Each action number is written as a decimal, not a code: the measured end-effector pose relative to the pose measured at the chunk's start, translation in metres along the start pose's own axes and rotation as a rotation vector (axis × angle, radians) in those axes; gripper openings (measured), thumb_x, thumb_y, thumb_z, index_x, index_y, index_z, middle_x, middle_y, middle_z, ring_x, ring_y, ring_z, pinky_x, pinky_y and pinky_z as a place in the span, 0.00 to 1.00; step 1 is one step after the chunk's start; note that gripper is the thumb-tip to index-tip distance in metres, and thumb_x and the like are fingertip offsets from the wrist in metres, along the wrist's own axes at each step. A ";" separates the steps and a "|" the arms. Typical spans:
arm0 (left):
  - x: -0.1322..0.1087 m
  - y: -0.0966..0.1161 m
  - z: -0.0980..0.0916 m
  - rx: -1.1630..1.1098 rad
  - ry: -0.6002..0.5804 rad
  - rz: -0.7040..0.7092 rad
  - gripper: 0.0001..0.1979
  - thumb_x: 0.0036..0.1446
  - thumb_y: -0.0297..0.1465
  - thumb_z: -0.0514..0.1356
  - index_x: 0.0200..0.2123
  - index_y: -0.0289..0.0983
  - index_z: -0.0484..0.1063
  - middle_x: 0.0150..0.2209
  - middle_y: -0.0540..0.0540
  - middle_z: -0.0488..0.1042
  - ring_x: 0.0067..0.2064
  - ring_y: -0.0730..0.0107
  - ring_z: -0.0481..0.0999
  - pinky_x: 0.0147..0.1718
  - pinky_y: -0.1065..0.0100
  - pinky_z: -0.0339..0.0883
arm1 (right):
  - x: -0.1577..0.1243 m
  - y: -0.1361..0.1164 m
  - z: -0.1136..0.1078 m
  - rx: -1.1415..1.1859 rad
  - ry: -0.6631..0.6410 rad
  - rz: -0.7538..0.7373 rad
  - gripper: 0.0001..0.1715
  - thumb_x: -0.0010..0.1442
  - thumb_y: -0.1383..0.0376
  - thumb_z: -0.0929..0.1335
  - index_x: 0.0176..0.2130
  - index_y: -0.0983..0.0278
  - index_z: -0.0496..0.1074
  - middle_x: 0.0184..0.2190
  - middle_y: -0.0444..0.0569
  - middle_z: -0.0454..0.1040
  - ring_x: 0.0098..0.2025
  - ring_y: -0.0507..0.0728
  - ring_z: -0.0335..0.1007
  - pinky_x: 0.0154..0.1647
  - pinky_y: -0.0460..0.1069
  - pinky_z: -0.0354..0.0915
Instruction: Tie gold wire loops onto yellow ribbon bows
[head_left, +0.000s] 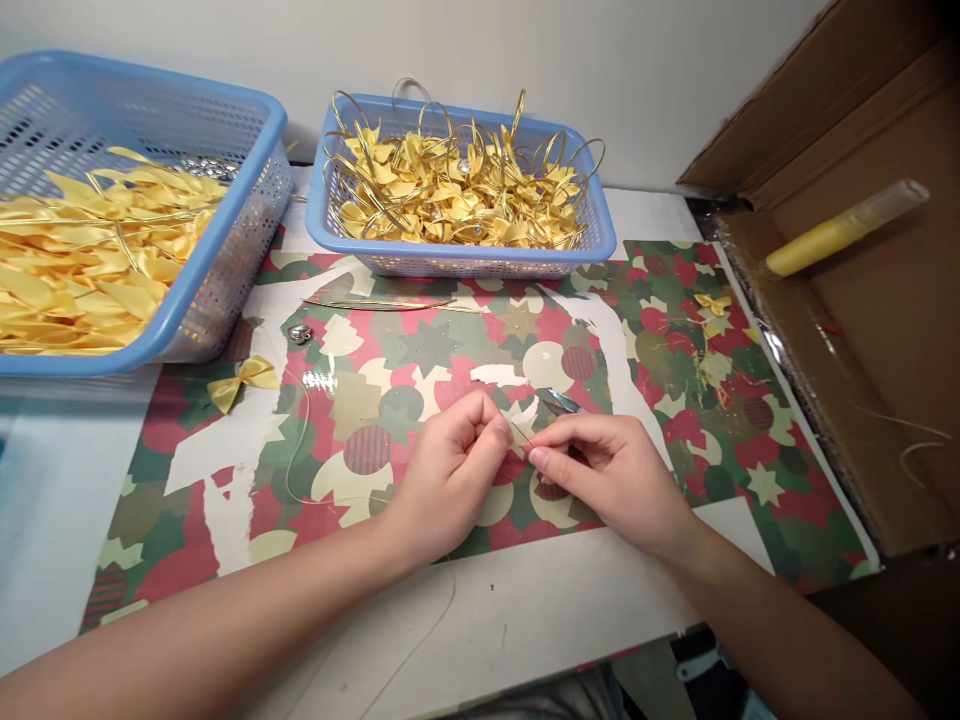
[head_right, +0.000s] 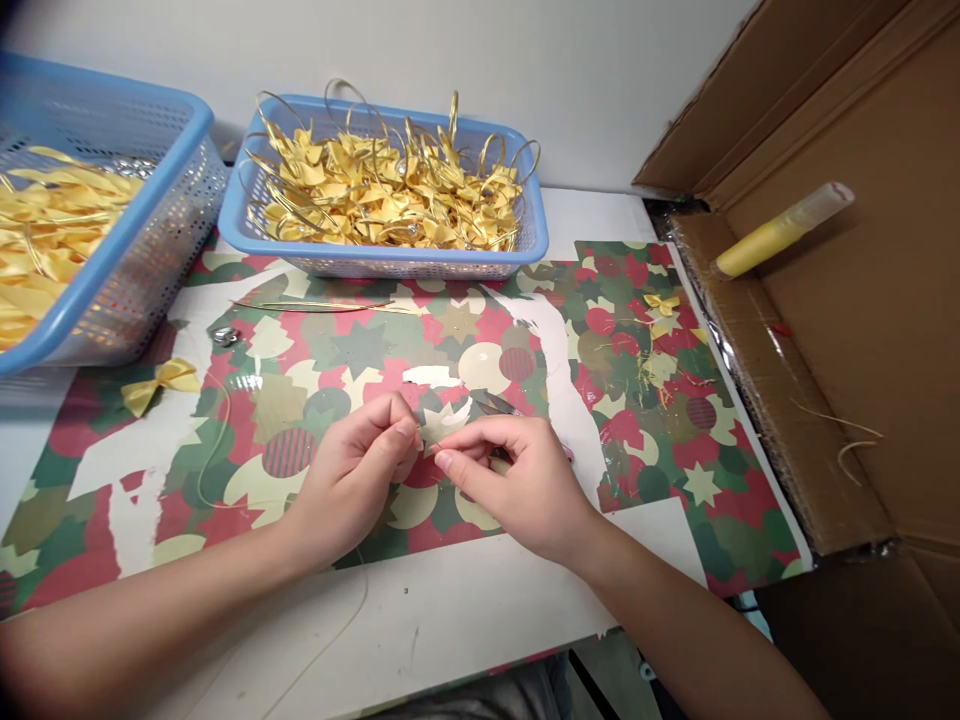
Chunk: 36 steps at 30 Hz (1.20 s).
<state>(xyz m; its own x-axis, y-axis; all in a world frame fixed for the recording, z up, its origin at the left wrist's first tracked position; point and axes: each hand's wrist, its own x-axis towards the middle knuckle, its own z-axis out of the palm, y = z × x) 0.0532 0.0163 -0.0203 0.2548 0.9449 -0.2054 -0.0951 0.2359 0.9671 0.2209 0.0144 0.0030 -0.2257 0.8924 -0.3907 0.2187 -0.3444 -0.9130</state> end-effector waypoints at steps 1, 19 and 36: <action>0.000 0.000 0.000 -0.001 0.000 0.000 0.13 0.63 0.30 0.51 0.24 0.39 0.55 0.20 0.56 0.54 0.22 0.78 0.51 0.19 0.76 0.49 | 0.000 0.000 0.000 -0.001 0.002 0.005 0.10 0.55 0.60 0.71 0.33 0.64 0.79 0.26 0.48 0.75 0.26 0.51 0.67 0.25 0.46 0.66; 0.000 0.000 0.000 -0.007 -0.010 0.015 0.13 0.63 0.30 0.51 0.25 0.38 0.56 0.20 0.57 0.55 0.22 0.80 0.51 0.19 0.77 0.49 | -0.002 0.000 0.000 -0.018 0.021 0.007 0.09 0.54 0.60 0.72 0.32 0.63 0.79 0.26 0.48 0.76 0.26 0.51 0.68 0.25 0.47 0.66; 0.003 0.004 -0.002 -0.052 -0.035 -0.004 0.13 0.62 0.33 0.54 0.25 0.36 0.62 0.19 0.57 0.56 0.22 0.80 0.52 0.19 0.77 0.49 | 0.001 -0.001 0.000 0.069 0.021 -0.038 0.07 0.55 0.62 0.73 0.32 0.63 0.79 0.27 0.46 0.77 0.25 0.48 0.71 0.24 0.43 0.70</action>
<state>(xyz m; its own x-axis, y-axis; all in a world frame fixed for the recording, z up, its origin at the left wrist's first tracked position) 0.0513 0.0206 -0.0175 0.2889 0.9357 -0.2028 -0.1438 0.2518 0.9570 0.2209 0.0156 0.0033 -0.2121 0.9111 -0.3535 0.1440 -0.3286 -0.9334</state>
